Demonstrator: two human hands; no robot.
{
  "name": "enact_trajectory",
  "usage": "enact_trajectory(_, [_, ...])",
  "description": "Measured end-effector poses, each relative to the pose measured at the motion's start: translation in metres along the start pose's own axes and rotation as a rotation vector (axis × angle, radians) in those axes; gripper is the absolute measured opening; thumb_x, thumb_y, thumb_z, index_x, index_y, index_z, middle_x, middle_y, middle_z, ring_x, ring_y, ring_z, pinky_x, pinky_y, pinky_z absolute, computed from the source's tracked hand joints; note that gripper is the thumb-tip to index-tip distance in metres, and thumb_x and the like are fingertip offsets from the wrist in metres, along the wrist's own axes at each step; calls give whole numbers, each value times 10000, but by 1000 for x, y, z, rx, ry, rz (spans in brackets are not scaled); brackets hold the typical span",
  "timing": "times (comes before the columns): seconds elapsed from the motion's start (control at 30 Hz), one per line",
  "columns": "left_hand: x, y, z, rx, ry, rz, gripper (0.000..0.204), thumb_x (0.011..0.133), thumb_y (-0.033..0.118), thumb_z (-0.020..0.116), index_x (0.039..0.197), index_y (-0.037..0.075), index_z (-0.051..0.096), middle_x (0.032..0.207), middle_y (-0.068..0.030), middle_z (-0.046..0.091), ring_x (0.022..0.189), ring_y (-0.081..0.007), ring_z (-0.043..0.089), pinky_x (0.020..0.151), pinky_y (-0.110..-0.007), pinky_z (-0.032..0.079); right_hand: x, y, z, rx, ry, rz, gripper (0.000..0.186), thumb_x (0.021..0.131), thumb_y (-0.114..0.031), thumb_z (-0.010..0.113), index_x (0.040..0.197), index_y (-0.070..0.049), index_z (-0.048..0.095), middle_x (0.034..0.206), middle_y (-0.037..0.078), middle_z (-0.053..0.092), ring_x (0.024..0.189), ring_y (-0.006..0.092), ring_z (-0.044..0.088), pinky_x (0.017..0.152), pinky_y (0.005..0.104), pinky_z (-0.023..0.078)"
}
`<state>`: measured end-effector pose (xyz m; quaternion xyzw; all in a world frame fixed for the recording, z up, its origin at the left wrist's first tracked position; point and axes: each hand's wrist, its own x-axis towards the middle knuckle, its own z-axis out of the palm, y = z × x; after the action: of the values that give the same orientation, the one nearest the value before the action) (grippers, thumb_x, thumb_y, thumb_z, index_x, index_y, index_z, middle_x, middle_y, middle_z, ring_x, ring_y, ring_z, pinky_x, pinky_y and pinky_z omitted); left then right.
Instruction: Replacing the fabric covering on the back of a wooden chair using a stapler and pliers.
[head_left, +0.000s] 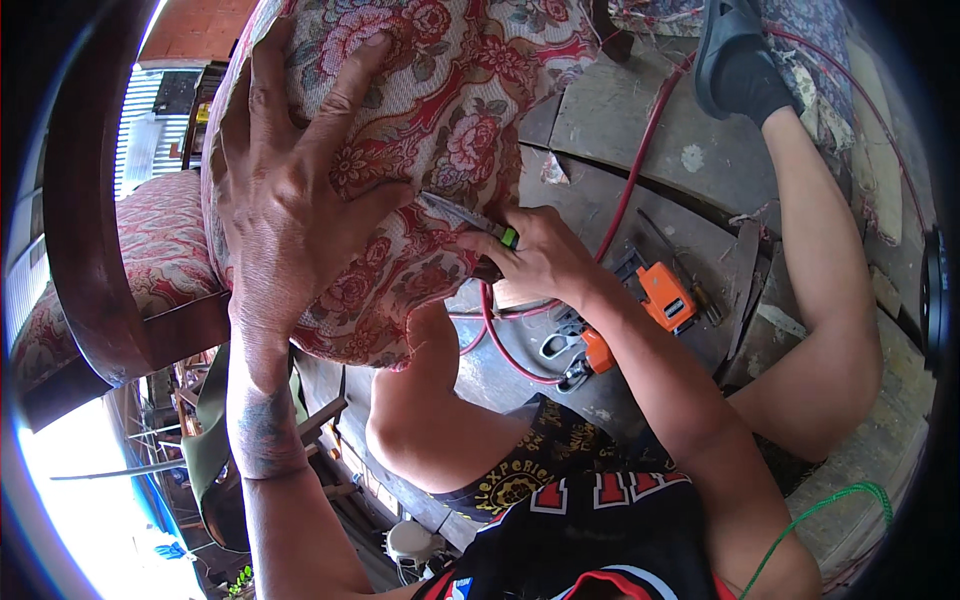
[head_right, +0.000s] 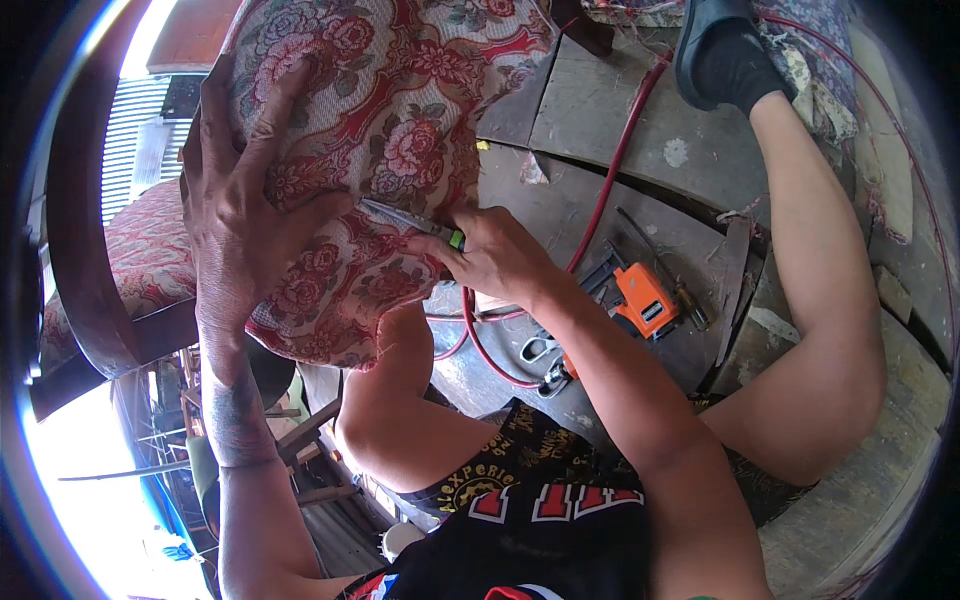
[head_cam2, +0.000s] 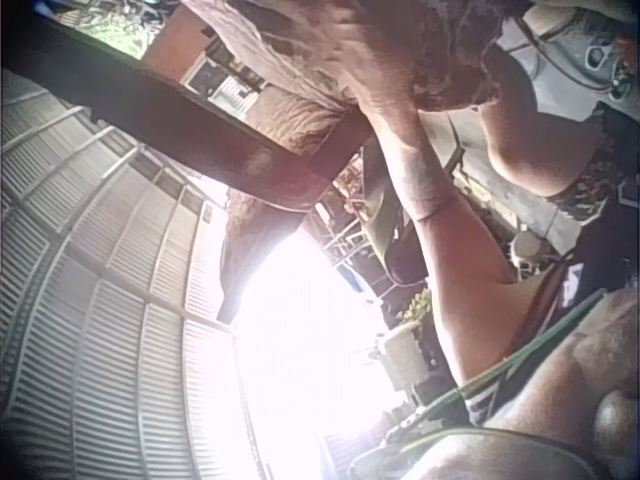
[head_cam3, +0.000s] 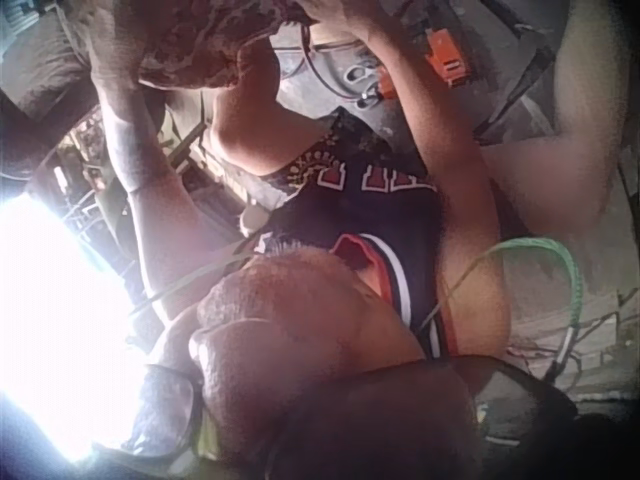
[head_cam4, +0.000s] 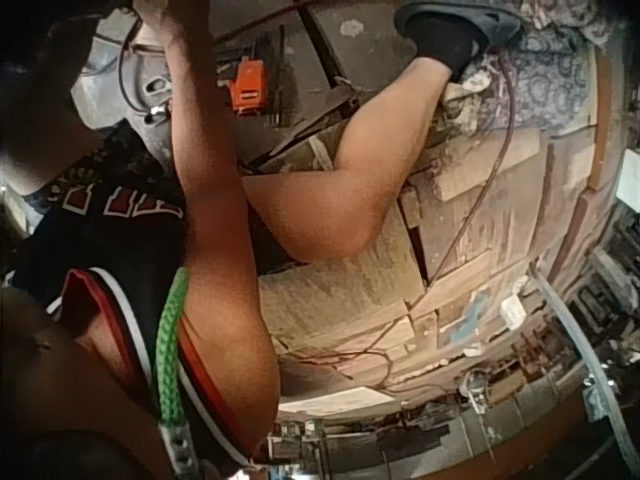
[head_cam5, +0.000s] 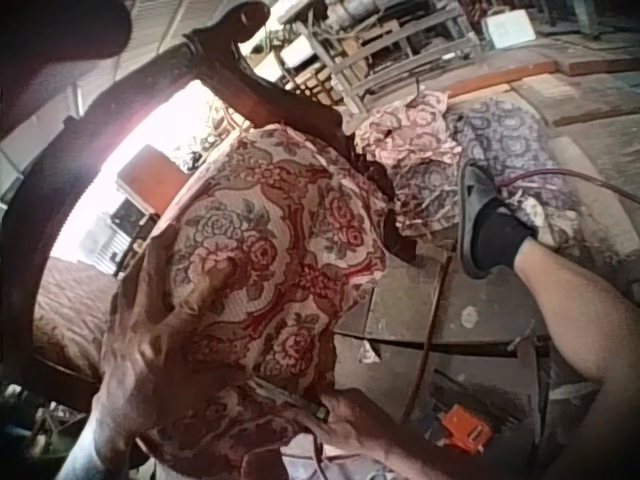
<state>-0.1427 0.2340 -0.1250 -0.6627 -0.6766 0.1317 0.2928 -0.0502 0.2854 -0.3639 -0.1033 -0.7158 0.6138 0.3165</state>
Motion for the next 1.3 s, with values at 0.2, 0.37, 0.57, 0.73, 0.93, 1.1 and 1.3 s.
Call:
enact_trajectory(0.2, [1, 0, 3, -54, 13, 0, 1050, 528, 270, 943, 1485, 330, 516, 1592, -187, 320, 1352, -429, 472, 1077, -530, 452, 11, 21, 14, 90, 75, -68, 419, 918, -360, 739, 1044, 35, 679, 920, 231, 723, 853, 377, 723, 744, 432, 554])
enact_trajectory(0.37, [-1, -1, 2, -87, 0, -37, 1058, 520, 256, 943, 1483, 345, 514, 1594, -190, 320, 1355, -432, 471, 1069, -533, 465, 27, 30, 21, 58, 129, -157, 362, 896, -278, 769, 1057, 36, 688, 894, 215, 726, 842, 331, 736, 742, 389, 549])
enact_trajectory(0.57, [-2, -9, 0, -5, -16, -17, 1096, 487, 300, 958, 1484, 358, 507, 1603, -188, 305, 1345, -438, 483, 1055, -521, 491, 14, 32, 23, 57, 228, -254, 339, 928, -340, 730, 1053, -30, 677, 896, 184, 700, 827, 393, 692, 721, 453, 538])
enact_trajectory(0.73, [1, -2, -2, -28, -22, -6, 1075, 516, 331, 951, 1489, 370, 495, 1538, -225, 367, 1337, -452, 454, 1041, -535, 468, -25, 11, 10, 321, 349, 74, 369, 946, -371, 718, 936, -4, 687, 749, 148, 661, 688, 265, 666, 648, 411, 500])
enact_trajectory(0.93, [-3, 24, 2, 186, 1, -90, 1051, 598, 387, 906, 1533, 359, 426, 1570, -202, 350, 1399, -468, 378, 1105, -607, 355, -36, 7, -20, 94, 440, 234, 237, 970, -193, 631, 1001, 42, 620, 770, 206, 658, 729, 280, 687, 664, 416, 534])
enact_trajectory(1.1, [-3, 29, -1, 114, -35, -94, 999, 645, 343, 872, 1536, 365, 420, 1580, -183, 348, 1431, -462, 335, 1158, -604, 285, -50, 52, -77, -408, 472, 578, 261, 860, -101, 611, 1090, 21, 610, 938, 238, 678, 902, 416, 694, 809, 511, 551])
enact_trajectory(1.3, [1, 35, 2, 179, -14, -117, 987, 643, 362, 871, 1528, 365, 434, 1593, -166, 343, 1438, -453, 335, 1175, -591, 280, -44, 104, -154, -920, 479, 824, 293, 839, -120, 631, 1115, -23, 649, 1059, 242, 662, 1027, 401, 678, 908, 496, 540])
